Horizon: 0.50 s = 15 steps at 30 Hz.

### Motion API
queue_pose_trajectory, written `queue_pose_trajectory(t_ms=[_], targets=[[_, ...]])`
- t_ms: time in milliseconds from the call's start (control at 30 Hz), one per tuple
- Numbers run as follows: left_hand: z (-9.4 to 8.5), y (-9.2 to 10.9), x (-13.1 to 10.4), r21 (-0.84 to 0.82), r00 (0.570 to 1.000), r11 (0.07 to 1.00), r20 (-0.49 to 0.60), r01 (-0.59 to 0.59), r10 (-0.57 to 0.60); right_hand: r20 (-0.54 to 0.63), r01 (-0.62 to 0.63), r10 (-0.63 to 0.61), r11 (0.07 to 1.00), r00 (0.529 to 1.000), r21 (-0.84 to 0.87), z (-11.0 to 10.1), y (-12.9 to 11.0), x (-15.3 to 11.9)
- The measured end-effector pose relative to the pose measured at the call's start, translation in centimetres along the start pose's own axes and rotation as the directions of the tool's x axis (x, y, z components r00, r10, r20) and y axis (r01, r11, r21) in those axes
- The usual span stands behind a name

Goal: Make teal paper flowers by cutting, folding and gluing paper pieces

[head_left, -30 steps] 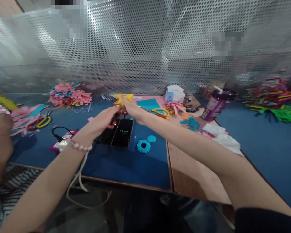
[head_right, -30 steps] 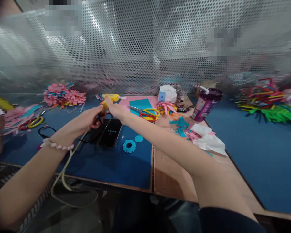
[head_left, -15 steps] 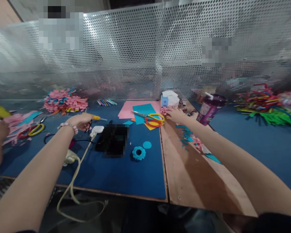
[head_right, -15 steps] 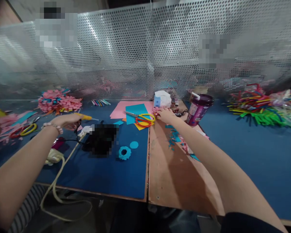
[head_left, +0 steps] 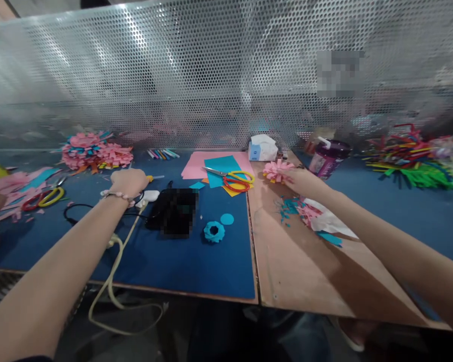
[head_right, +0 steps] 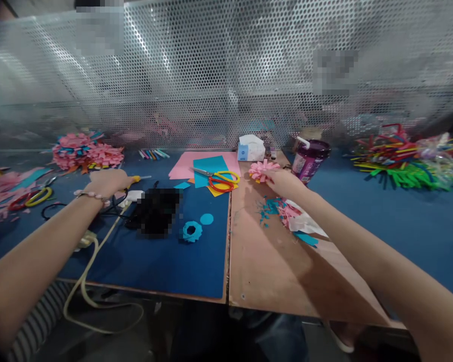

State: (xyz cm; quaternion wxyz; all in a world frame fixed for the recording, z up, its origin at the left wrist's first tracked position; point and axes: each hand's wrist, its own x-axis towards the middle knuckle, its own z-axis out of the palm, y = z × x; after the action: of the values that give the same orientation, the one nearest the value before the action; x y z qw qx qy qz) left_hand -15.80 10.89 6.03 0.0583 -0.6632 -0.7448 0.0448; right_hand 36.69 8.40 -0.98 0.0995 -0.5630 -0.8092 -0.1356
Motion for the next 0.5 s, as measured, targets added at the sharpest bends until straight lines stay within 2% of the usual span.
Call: queue_pose_trajectory(t_ms=[67,100,133,167,233,300,367,500], targets=[[-0.7,1.3,-1.4,0.042,0.998,0.999,-0.052,-0.027,0.029,-0.119,-0.041,0.054,0.993,0.991,0.113,-1.7,-0.3,-0.8],[-1.1,2.2,-2.2,0.057,0.995,0.998,-0.086,-0.041,0.045,-0.187,-0.09,0.126,0.978,0.974,0.188,-2.6,-0.5,-1.3],[-1.4,3.1,-3.1,0.068,0.991,0.996,-0.116,-0.059,0.067,-0.19,-0.145,0.193,0.96,0.963,0.238,-3.4,-0.6,-1.9],[-1.5,4.0,-4.0,0.079,0.987,0.993,-0.128,-0.084,0.094,-0.153,-0.204,0.248,0.944,0.956,0.259,-4.2,-0.7,-2.4],[-1.6,5.8,-5.8,0.074,0.984,0.988,-0.105,-0.133,0.141,-0.015,-0.271,0.279,0.941,0.96,0.201,-4.9,-1.0,-3.2],[-1.3,7.3,-7.7,0.01,0.959,0.96,-0.05,-0.279,0.279,0.108,-0.267,0.256,0.958,0.961,0.106,-4.5,-1.1,-3.4],[-0.7,8.4,-9.3,-0.053,0.915,0.915,0.024,-0.4,0.402,0.178,-0.231,0.22,0.972,0.959,0.041,-3.2,-1.2,-2.9],[0.4,9.3,-11.1,-0.177,0.816,0.807,0.038,-0.563,0.577,0.212,-0.148,0.146,0.989,0.966,-0.007,-0.2,-1.5,-0.7]])
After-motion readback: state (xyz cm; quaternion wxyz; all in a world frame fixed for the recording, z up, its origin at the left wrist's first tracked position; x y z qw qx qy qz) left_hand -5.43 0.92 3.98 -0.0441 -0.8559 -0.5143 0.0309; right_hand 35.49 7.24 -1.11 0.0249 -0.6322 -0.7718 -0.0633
